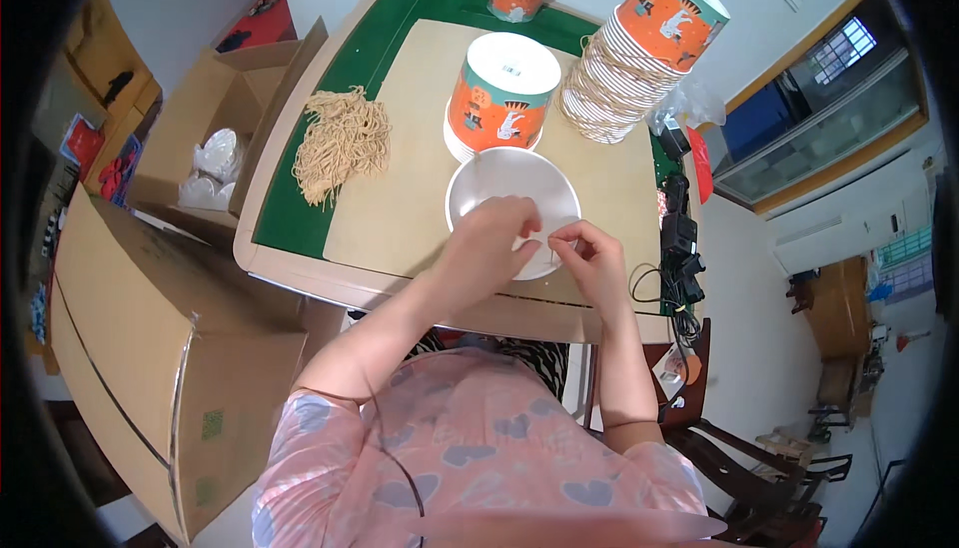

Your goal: Placing rubber bands around individual paper bowls for organization.

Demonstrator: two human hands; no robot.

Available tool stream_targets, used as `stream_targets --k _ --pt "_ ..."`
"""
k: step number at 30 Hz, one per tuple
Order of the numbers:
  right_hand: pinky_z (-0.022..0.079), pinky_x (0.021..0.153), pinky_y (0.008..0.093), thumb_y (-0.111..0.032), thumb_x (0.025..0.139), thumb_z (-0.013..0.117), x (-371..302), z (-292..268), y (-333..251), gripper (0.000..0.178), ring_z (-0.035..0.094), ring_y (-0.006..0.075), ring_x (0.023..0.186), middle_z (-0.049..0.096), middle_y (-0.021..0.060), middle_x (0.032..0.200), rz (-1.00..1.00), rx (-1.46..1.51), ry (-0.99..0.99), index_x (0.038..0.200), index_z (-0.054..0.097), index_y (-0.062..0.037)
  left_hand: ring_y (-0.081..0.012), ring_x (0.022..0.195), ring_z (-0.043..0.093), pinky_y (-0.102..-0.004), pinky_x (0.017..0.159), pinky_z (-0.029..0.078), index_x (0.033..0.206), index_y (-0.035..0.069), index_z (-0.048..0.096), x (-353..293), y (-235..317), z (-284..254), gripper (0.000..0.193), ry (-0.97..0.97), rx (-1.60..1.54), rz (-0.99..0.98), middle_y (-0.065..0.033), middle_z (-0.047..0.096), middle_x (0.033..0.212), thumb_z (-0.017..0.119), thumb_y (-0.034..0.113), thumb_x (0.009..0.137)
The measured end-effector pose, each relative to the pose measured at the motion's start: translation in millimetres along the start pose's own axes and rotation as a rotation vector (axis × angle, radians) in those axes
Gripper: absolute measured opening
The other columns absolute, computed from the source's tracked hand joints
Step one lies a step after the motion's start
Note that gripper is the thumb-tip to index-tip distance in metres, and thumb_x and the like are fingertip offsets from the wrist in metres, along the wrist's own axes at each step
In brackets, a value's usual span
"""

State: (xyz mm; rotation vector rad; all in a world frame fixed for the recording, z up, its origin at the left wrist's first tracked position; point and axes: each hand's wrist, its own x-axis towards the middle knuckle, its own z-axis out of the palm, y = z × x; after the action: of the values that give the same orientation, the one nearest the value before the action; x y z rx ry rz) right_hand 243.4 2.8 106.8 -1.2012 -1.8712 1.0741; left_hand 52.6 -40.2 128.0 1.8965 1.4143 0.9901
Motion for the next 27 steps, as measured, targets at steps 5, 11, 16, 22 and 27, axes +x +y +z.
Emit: stream_targets --k 5,11,16,22,27 --pt "0.03 0.05 0.0154 0.003 0.082 0.065 0.0 0.3 2.6 0.006 0.038 -0.0012 0.056 0.057 -0.0052 0.07 -0.014 0.037 0.015 0.086 0.063 -0.002 -0.0291 0.088 0.059 -0.039 0.078 0.047 0.11 0.005 0.048 3.0 -8.9 25.6 0.035 0.141 -0.009 0.219 -0.0139 0.06 0.101 0.065 0.007 0.079" --pt "0.033 0.052 0.015 0.005 0.083 0.062 1.1 -0.7 3.9 0.007 0.041 -0.0009 0.057 0.065 0.0 0.078 -0.004 0.086 0.022 0.086 0.061 -0.0013 -0.0297 0.078 0.062 -0.0395 0.068 0.048 0.113 0.002 0.043 15.5 1.8 12.2 0.037 -0.258 -0.263 -0.109 -0.0139 0.062 0.083 0.06 0.007 0.081" --pt "0.04 0.057 0.0174 0.004 0.083 0.063 -8.2 -7.8 -6.0 0.008 0.049 0.0018 0.061 0.066 0.0025 0.081 -0.063 -0.149 -0.039 0.09 0.062 0.0002 -0.0195 0.066 0.061 -0.0329 0.058 0.047 0.113 0.004 0.045 19.5 -26.2 16.9 0.031 -0.203 -0.24 -0.097 -0.0089 0.061 0.075 0.058 0.008 0.084" --pt "0.045 0.059 0.0204 -0.001 0.084 0.063 -13.9 -10.5 5.1 0.005 0.058 0.0068 0.067 0.065 0.0027 0.077 -0.078 -0.055 -0.044 0.089 0.063 -0.0001 -0.0185 0.06 0.056 -0.0315 0.055 0.043 0.096 0.004 0.059 26.5 -12.2 -11.2 0.02 -0.442 -0.252 -0.113 -0.0072 0.059 0.072 0.066 0.015 0.081" --pt "0.044 0.057 0.0192 -0.003 0.087 0.062 -10.6 -4.5 3.2 0.004 0.055 0.0039 0.064 0.065 0.0014 0.078 0.078 0.175 0.018 0.09 0.063 -0.0013 -0.0272 0.073 0.063 -0.0383 0.068 0.048 0.087 0.004 0.065 25.4 -21.7 -0.8 0.024 -0.355 0.08 0.074 -0.0127 0.065 0.074 0.069 0.026 0.077"
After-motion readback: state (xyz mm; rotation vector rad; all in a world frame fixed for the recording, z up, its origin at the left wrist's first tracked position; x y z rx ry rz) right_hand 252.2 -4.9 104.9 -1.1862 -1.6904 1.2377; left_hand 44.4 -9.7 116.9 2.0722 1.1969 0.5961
